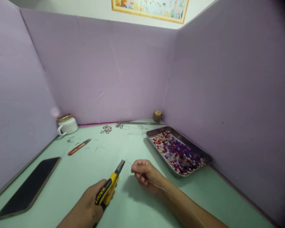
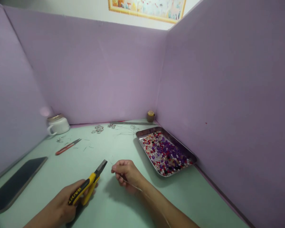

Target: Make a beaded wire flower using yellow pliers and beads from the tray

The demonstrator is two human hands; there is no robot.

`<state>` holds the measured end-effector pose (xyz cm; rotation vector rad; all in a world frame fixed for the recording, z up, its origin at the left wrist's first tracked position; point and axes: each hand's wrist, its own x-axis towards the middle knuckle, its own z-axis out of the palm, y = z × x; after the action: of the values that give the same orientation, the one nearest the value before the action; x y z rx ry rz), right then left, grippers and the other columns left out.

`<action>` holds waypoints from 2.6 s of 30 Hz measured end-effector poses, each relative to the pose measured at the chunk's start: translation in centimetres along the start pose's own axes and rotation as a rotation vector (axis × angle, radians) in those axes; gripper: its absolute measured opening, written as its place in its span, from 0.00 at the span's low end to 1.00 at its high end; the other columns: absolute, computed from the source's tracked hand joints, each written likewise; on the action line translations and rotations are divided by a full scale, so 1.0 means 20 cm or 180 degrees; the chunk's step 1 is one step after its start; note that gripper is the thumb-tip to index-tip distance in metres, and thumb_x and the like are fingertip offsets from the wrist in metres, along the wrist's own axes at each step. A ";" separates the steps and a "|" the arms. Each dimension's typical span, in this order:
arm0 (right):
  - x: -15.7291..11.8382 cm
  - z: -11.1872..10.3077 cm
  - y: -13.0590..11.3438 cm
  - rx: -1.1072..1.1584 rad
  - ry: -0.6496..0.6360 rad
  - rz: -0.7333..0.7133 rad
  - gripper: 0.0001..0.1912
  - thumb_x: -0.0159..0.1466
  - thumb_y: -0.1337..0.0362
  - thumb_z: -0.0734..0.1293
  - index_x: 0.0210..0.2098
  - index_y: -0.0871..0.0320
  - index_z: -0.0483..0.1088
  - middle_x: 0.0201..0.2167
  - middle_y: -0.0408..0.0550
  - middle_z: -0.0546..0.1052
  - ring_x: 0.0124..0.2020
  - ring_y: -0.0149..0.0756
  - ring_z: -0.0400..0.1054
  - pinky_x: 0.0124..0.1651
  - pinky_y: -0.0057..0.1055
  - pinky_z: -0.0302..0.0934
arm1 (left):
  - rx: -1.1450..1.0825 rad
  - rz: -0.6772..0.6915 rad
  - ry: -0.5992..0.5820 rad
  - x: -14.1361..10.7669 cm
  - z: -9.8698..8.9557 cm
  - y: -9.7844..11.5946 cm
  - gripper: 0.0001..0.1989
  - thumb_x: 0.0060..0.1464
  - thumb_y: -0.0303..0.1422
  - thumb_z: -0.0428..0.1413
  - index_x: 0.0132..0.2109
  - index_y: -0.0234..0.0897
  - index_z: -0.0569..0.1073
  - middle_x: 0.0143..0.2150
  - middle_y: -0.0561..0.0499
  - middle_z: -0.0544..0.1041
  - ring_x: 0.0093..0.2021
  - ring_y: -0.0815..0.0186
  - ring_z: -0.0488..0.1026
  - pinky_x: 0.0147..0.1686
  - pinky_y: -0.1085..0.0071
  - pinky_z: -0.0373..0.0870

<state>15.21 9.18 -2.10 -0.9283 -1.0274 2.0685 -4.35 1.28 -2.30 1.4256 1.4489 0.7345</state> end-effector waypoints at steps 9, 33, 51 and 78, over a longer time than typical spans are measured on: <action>-0.01 0.02 0.01 -0.0116 0.0010 0.0001 0.11 0.44 0.62 0.69 0.19 0.63 0.64 0.07 0.35 0.62 0.07 0.17 0.46 0.10 0.18 0.33 | 0.0161 0.0071 -0.0042 -0.04 0.00 0.09 0.17 0.26 0.21 0.43 0.28 0.37 0.66 0.26 0.56 0.67 0.29 0.67 0.63 0.29 0.74 0.59; -0.03 0.04 0.04 -0.2691 0.1148 -0.1551 0.06 0.48 0.68 0.62 0.15 0.61 0.65 0.13 0.40 0.65 0.16 0.24 0.55 0.19 0.21 0.47 | -0.0030 -0.0116 0.0091 -0.06 -0.03 0.13 0.19 0.25 0.22 0.44 0.30 0.37 0.68 0.26 0.54 0.70 0.32 0.61 0.66 0.32 0.70 0.62; -0.07 0.04 0.03 -0.3516 0.0657 -0.1671 0.07 0.52 0.67 0.60 0.21 0.60 0.68 0.14 0.41 0.65 0.16 0.25 0.55 0.19 0.21 0.46 | 0.0024 -0.0250 -0.0045 -0.08 0.02 0.19 0.14 0.25 0.21 0.44 0.26 0.37 0.65 0.24 0.55 0.68 0.28 0.66 0.65 0.26 0.74 0.62; -0.05 0.03 0.04 -0.3317 0.0918 -0.1718 0.07 0.51 0.68 0.60 0.19 0.61 0.67 0.14 0.41 0.67 0.16 0.24 0.56 0.19 0.19 0.48 | -0.1075 -0.0618 0.0115 -0.01 0.04 -0.10 0.23 0.26 0.19 0.49 0.36 0.37 0.71 0.31 0.50 0.75 0.34 0.58 0.71 0.27 0.69 0.67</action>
<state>15.12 7.72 -2.16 -1.1831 -1.9581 0.8500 -4.42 0.67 -4.30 1.0047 1.3909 0.8386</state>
